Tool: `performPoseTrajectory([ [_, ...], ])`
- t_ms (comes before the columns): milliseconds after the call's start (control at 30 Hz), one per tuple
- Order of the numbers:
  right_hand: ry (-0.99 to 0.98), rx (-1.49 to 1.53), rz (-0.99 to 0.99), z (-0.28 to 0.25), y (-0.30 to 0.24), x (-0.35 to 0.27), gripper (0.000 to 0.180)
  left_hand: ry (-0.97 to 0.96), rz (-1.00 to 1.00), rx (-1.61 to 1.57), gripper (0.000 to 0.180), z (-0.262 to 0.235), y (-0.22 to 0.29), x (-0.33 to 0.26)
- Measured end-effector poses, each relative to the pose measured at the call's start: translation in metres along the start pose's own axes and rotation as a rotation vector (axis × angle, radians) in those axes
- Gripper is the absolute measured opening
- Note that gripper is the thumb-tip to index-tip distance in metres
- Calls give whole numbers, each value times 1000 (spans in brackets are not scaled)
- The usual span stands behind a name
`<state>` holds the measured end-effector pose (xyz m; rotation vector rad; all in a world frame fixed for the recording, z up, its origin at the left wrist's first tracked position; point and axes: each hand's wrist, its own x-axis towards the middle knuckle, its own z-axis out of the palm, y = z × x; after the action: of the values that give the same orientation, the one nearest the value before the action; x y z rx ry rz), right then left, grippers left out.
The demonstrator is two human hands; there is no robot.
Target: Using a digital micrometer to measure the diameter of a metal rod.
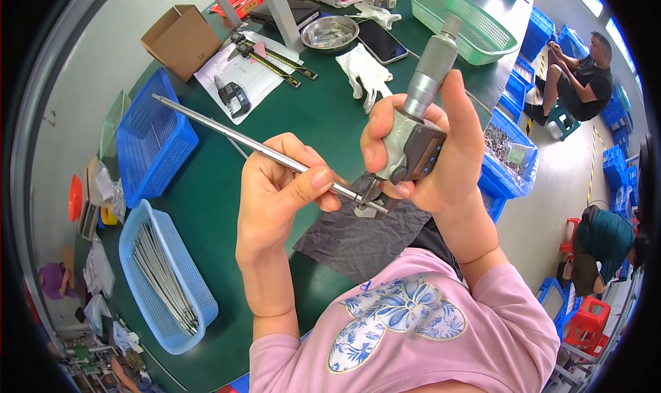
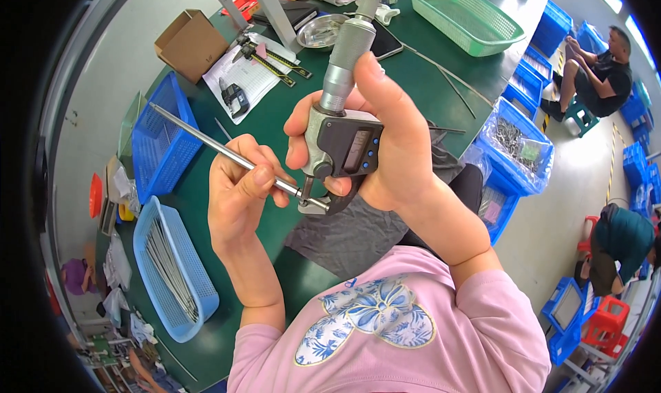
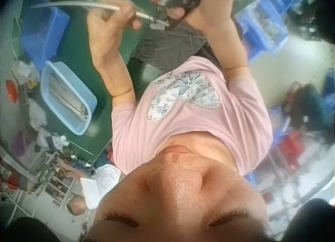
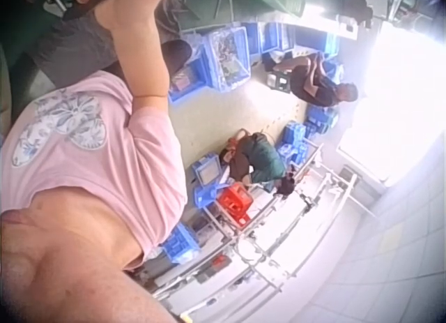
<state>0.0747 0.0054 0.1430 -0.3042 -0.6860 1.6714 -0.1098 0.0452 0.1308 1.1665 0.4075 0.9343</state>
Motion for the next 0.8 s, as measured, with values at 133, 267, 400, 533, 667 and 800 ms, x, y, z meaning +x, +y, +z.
performPoseTrajectory([
  [133, -10, -7, -21, -7, 1, -1, 77, -9, -3, 9, 17, 2, -2, 3],
  [267, 22, 2, -26, -2, 1, -1, 79, -6, 7, 4, 17, 0, -2, 2],
  [400, 54, -6, 5, 0, 1, 0, 81, 2, -8, -2, 17, -2, -2, 1],
  [533, 68, -24, 0, 0, 1, 0, 81, -7, -1, 0, 16, -1, -2, 3],
  [667, 39, -15, -30, -4, 4, 1, 78, 4, -17, 24, 16, 0, -2, 4],
  [800, 44, -28, -42, -6, 6, 4, 75, 34, 0, 46, 15, -3, -6, 3],
])
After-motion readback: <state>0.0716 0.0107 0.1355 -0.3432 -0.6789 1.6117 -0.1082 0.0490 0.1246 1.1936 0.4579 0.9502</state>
